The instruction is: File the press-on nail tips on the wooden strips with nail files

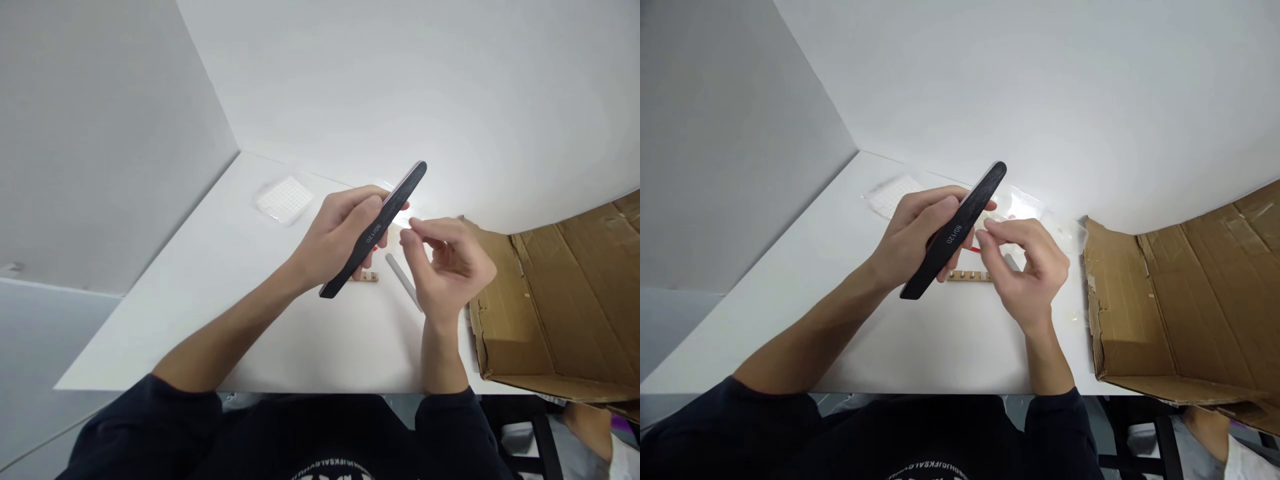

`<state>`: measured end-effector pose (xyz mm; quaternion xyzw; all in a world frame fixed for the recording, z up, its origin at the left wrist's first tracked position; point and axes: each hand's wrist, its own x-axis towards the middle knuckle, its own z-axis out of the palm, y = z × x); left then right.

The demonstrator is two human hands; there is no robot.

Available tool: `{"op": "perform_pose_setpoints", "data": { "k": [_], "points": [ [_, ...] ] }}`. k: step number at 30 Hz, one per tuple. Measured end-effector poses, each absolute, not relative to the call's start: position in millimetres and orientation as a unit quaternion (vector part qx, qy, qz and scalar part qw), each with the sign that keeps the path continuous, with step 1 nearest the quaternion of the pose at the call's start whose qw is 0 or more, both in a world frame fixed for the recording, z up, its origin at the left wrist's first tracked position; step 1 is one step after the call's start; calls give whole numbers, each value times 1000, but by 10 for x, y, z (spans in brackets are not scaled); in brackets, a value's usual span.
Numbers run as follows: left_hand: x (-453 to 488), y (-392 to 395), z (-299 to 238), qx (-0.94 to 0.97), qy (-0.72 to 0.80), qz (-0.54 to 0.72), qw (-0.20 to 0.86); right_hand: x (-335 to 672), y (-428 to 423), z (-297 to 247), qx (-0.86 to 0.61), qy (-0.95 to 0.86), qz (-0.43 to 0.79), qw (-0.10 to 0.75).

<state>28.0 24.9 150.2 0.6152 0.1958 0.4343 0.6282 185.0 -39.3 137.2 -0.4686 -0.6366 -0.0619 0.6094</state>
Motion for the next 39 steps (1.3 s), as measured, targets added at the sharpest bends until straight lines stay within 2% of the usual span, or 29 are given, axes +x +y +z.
{"op": "perform_pose_setpoints", "data": {
  "k": [5, 14, 17, 22, 27, 39],
  "points": [
    [292, 242, 1445, 635, 201, 451, 594, 1777, -365, 1352, -454, -673, -160, 561],
    [301, 240, 1426, 648, 206, 460, 571, 1759, -367, 1356, -444, -683, -181, 551],
    [306, 237, 1430, 650, 205, 466, 564, 1756, -376, 1354, -452, -695, -148, 538],
    [306, 238, 1422, 652, 208, 466, 561, 1750, -397, 1367, -446, -680, -117, 571],
    [304, 245, 1409, 649, 207, 463, 567, 1791, -416, 1385, -445, -704, -55, 551],
    [323, 238, 1395, 664, 217, 444, 561, 1852, -433, 1466, -462, -726, -51, 507]
  ]
}}
